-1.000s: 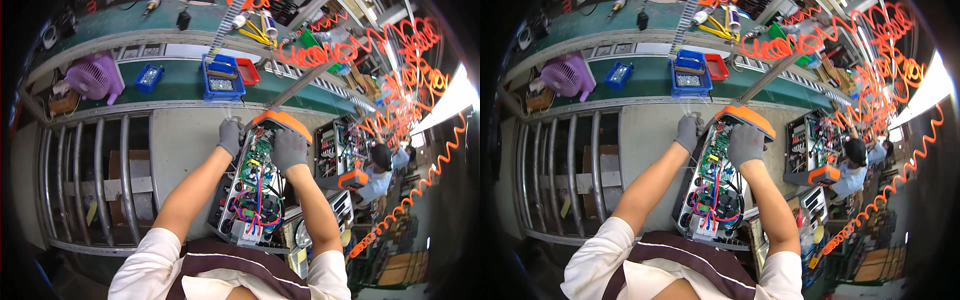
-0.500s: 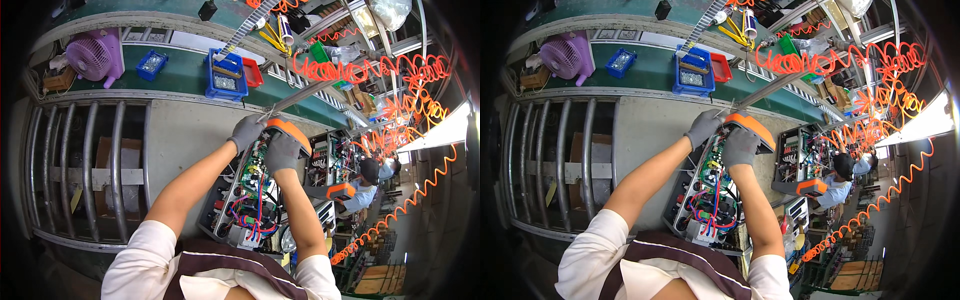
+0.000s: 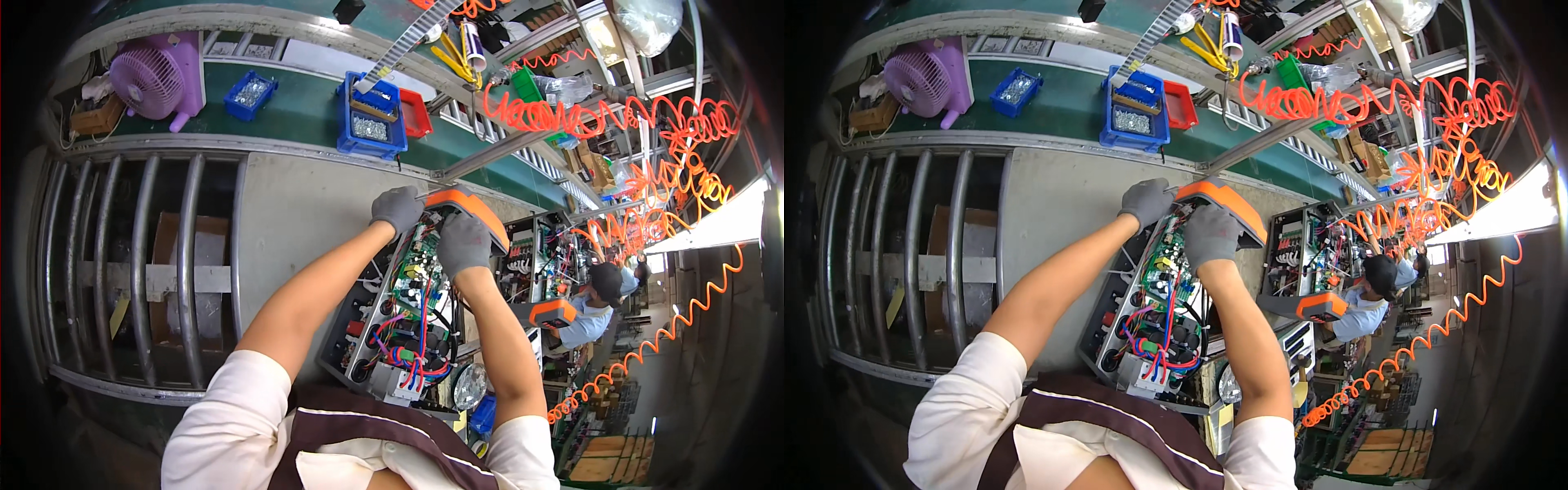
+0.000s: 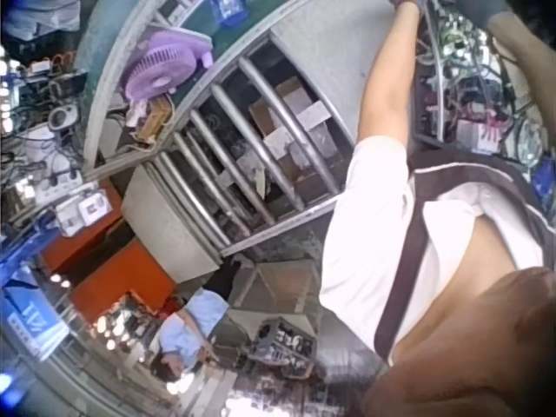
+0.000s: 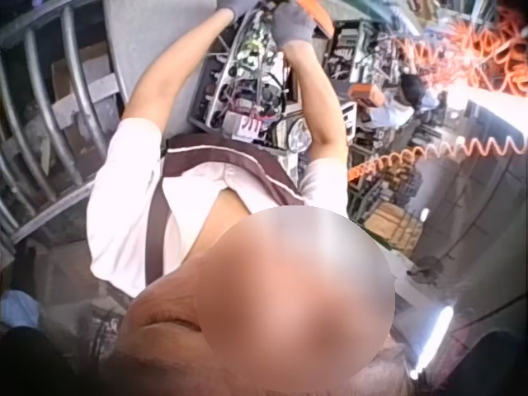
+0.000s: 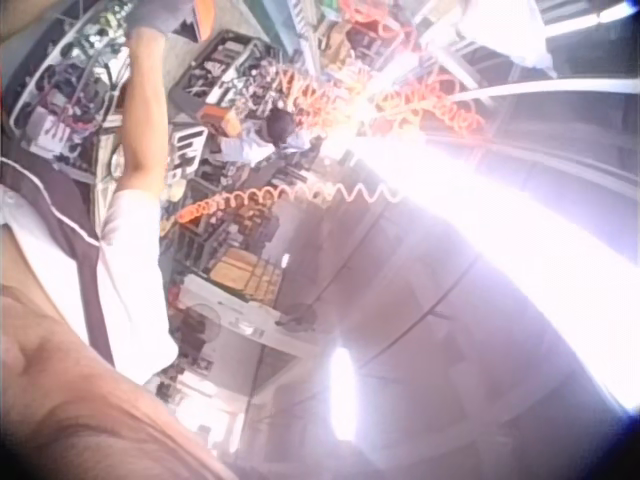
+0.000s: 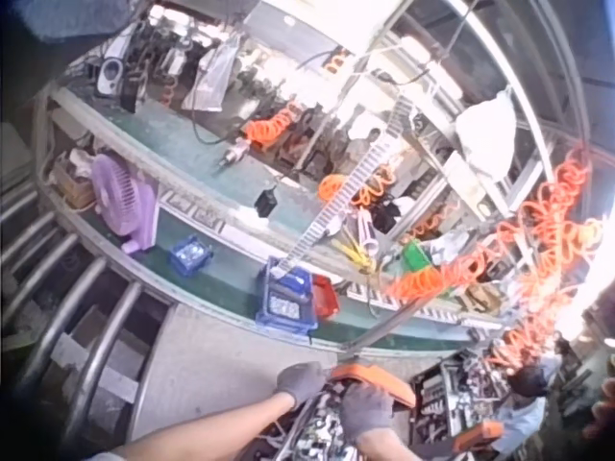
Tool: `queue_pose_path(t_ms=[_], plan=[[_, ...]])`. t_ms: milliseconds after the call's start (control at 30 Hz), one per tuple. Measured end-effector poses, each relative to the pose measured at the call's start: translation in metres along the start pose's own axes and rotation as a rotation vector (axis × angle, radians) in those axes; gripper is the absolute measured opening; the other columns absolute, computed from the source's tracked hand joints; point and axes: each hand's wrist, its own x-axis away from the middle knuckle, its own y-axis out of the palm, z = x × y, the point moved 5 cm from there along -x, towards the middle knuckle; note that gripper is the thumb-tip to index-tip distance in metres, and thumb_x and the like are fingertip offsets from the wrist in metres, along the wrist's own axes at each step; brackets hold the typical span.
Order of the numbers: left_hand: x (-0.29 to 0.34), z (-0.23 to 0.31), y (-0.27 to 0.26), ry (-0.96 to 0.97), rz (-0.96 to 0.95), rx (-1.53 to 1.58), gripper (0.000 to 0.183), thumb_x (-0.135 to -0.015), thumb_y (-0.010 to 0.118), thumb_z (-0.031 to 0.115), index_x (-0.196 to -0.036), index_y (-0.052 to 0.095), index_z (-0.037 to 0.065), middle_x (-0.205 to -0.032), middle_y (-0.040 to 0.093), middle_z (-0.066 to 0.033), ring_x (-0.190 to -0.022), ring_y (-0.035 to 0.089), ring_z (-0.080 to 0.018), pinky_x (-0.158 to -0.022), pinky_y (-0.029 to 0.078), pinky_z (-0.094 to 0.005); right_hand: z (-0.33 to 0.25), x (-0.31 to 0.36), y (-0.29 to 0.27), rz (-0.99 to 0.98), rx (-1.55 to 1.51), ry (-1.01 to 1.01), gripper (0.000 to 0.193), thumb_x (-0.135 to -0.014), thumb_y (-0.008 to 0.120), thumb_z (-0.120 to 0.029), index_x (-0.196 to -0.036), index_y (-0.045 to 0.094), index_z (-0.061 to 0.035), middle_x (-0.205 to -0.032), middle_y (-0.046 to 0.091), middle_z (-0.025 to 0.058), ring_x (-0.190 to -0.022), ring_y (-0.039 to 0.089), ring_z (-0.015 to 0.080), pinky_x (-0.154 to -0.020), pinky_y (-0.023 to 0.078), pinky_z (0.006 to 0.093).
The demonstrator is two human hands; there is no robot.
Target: The person assembles electronic control units on a factory assembly line. They place circuit boards into orange and grey casings, connect various colored wires, and use a pneumatic screwdriver to secure components. The person also handles metal frames and other parts, moving them between workstations.
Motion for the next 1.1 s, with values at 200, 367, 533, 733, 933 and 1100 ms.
queue_pose_path(t_ms=[200,367,533,733,933,1100], plan=[[0.015,-0.022,0.011,0.051,0.015,0.134,0.051,-0.088,0.042,0.049,-0.078,0.066,0.005,-0.081,0.064,-0.0221,-0.083,0.062,-0.0388,-0.075,0.047,-0.0473,0.002,0.008,-0.008,0.034,-0.046,-0.104,0.016,-0.081,0.048,-0.010,-0.088,0.061,-0.0023,-0.087,0.064,0.0147,-0.079,0.065,0.0282,-0.067,0.052,0.0376],[0.019,-0.055,0.024,-0.064,0.047,0.415,0.048,-0.090,0.044,0.041,-0.076,0.063,0.000,-0.068,0.062,-0.0175,-0.063,0.062,-0.0318,-0.067,0.048,-0.0425,-0.009,0.013,-0.023,-0.149,-0.053,-0.253,0.027,-0.071,0.063,-0.017,-0.095,0.060,-0.0039,-0.091,0.062,0.0146,-0.086,0.063,0.0312,-0.073,0.051,0.0417],[0.041,-0.064,0.020,0.059,-0.081,0.476,0.033,-0.092,0.045,0.031,-0.089,0.059,0.001,-0.075,0.061,-0.0173,-0.068,0.061,-0.0338,-0.069,0.047,-0.0446,-0.025,0.003,-0.041,-0.149,0.020,-0.518,0.031,-0.070,0.065,-0.018,-0.100,0.061,-0.0087,-0.092,0.062,0.0115,-0.092,0.060,0.0303,-0.079,0.046,0.0412],[0.124,-0.097,0.046,0.055,-0.097,0.090,0.020,-0.081,0.050,0.017,-0.082,0.064,0.002,-0.085,0.065,-0.0205,-0.078,0.065,-0.0368,-0.069,0.051,-0.0476,-0.070,-0.016,-0.043,-0.299,0.197,-0.785,0.034,-0.067,0.065,-0.023,-0.098,0.063,-0.0114,-0.096,0.060,0.0095,-0.097,0.057,0.0270,-0.083,0.041,0.0398],[0.157,-0.119,0.066,-0.118,-0.009,0.263,0.023,-0.088,0.050,0.024,-0.084,0.059,0.003,-0.079,0.064,-0.0156,-0.076,0.063,-0.0284,-0.068,0.046,-0.0409,-0.124,-0.025,-0.016,-0.605,0.503,-0.895,0.027,-0.070,0.062,-0.024,-0.092,0.070,-0.0119,-0.097,0.065,0.0088,-0.097,0.060,0.0239,-0.085,0.039,0.0376],[0.153,-0.141,0.113,-0.338,-0.148,1.059,0.024,-0.090,0.051,0.020,-0.086,0.059,-0.002,-0.081,0.065,-0.0060,-0.074,0.057,-0.0114,-0.068,0.044,-0.0290,-0.140,-0.026,0.003,-0.636,0.597,-0.970,0.029,-0.067,0.065,-0.024,-0.091,0.071,-0.0094,-0.100,0.066,0.0089,-0.097,0.061,0.0241,-0.085,0.039,0.0371]])
